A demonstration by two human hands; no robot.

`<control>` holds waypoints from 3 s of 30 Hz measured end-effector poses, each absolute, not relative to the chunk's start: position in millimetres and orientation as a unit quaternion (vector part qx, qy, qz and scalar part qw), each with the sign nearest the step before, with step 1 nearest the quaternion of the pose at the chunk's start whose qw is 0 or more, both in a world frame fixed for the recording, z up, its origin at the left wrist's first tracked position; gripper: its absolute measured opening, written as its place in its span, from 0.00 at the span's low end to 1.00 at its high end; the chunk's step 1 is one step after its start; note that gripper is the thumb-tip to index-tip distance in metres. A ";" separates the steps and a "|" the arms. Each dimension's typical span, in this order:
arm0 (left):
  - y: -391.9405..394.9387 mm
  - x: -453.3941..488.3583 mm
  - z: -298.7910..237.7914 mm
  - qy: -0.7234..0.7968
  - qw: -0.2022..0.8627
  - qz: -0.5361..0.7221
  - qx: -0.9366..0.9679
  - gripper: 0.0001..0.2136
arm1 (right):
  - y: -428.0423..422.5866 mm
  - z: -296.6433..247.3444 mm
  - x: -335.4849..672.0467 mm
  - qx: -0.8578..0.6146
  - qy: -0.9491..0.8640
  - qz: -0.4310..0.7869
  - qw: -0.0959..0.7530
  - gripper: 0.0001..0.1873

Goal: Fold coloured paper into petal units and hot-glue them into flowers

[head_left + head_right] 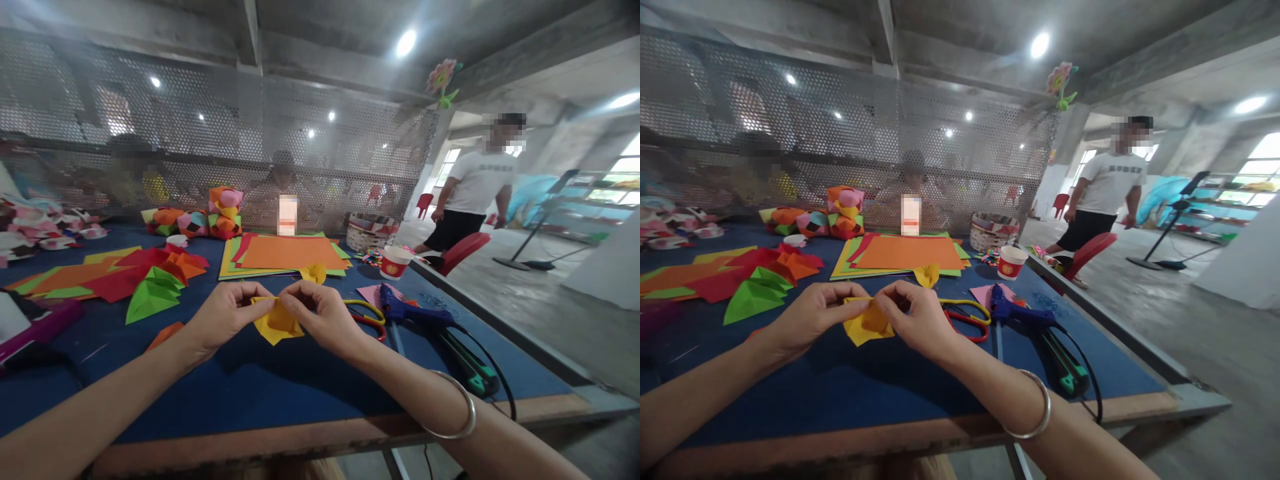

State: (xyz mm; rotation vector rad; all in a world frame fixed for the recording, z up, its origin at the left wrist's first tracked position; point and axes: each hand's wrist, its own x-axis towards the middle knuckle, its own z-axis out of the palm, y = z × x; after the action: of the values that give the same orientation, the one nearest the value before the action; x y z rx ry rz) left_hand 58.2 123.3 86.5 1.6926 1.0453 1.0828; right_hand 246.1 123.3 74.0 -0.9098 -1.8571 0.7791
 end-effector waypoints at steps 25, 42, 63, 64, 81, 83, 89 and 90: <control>119.3 68.6 76.5 0.434 0.100 0.422 0.790 0.08 | 126.0 63.5 240.9 -0.363 -0.833 0.057 0.415 0.09; 132.0 66.7 74.1 0.516 0.240 0.444 0.692 0.07 | 139.7 67.8 248.7 -0.461 -0.727 0.224 0.457 0.02; 125.2 64.8 84.6 0.431 0.436 0.489 0.620 0.10 | 131.5 72.4 245.4 -0.380 -0.742 0.298 0.465 0.12; 125.0 64.4 84.9 0.431 0.444 0.486 0.617 0.10 | 131.7 71.9 245.2 -0.376 -0.738 0.307 0.468 0.12; 123.8 62.5 86.4 0.435 0.488 0.470 0.593 0.09 | 130.5 70.0 244.6 -0.370 -0.755 0.272 0.469 0.13; 124.1 62.5 85.6 0.433 0.485 0.460 0.604 0.09 | 131.0 68.5 245.5 -0.381 -0.762 0.244 0.464 0.13; 128.6 62.1 83.5 0.444 0.440 0.473 0.620 0.09 | 125.9 69.8 244.8 -0.352 -0.779 0.213 0.473 0.11; 129.4 61.7 83.4 0.448 0.429 0.476 0.623 0.09 | 124.5 71.0 244.4 -0.354 -0.776 0.212 0.476 0.10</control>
State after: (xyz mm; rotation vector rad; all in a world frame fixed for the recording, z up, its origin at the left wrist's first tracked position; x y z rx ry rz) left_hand 61.7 129.4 83.4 1.5551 1.1192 1.1890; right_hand 244.4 124.5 71.0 -0.8662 -1.8976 0.5188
